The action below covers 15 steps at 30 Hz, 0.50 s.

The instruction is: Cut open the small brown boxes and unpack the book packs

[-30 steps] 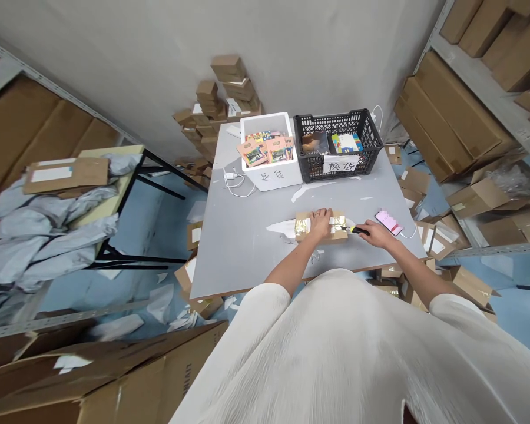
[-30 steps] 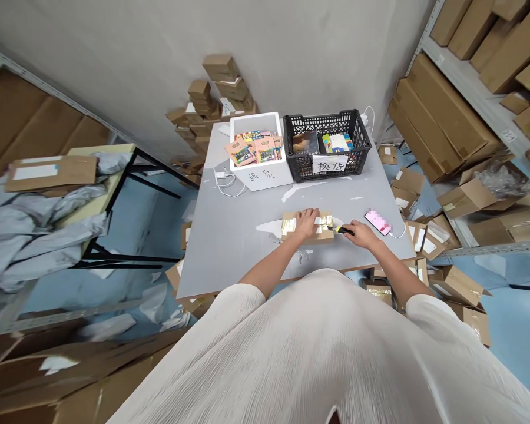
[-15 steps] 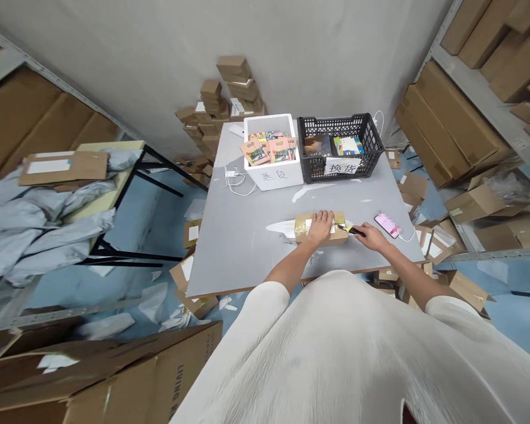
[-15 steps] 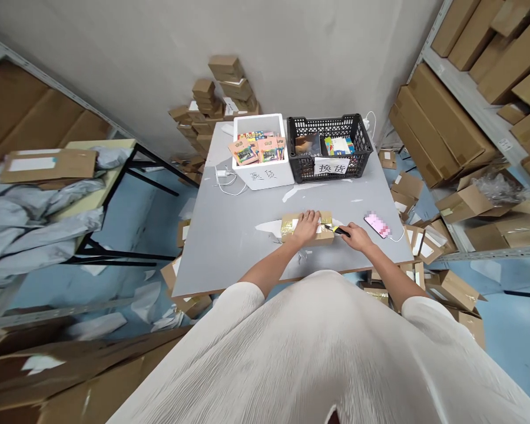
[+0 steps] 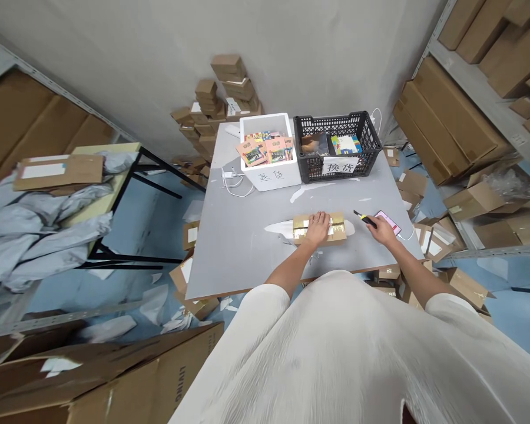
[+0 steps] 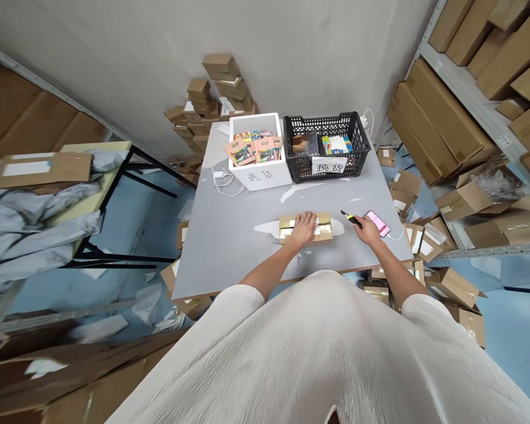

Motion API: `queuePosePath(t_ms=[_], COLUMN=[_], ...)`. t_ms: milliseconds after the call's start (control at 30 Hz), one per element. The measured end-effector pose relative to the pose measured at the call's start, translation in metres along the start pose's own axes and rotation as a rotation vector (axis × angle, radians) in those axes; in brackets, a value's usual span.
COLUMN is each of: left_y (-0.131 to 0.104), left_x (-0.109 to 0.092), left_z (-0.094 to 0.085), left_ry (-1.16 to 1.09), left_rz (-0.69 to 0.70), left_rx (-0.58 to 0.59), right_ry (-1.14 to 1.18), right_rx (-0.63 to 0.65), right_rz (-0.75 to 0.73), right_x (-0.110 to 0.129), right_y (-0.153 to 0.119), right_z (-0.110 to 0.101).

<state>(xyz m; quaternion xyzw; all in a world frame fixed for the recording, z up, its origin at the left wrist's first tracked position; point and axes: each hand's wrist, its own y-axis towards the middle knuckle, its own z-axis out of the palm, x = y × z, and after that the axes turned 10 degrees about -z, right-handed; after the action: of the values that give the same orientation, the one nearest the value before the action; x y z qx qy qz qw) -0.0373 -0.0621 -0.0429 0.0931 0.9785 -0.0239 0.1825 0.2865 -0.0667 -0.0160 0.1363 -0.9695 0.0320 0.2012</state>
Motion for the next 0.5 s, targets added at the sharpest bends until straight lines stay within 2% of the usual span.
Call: queuePosePath(t_ms=[133,333,500], left_y=[-0.002,-0.015,-0.045], left_x=[0.001,0.011,0.035], left_z=[0.002,-0.006,-0.020], left_ry=[-0.030,-0.051,-0.034], left_rz=[-0.027,-0.054,-0.250], left_rx=[0.005,0.019,-0.043], right_ry=[0.029,0.081,0.025], right_rx=[-0.008,0.032,0.108], right_rz=[0.034,0.136,0.247], right_x=[-0.016,-0.012,-0.017], right_y=[0.004,0.009,0.019], right_z=[-0.001,0.027,0.054])
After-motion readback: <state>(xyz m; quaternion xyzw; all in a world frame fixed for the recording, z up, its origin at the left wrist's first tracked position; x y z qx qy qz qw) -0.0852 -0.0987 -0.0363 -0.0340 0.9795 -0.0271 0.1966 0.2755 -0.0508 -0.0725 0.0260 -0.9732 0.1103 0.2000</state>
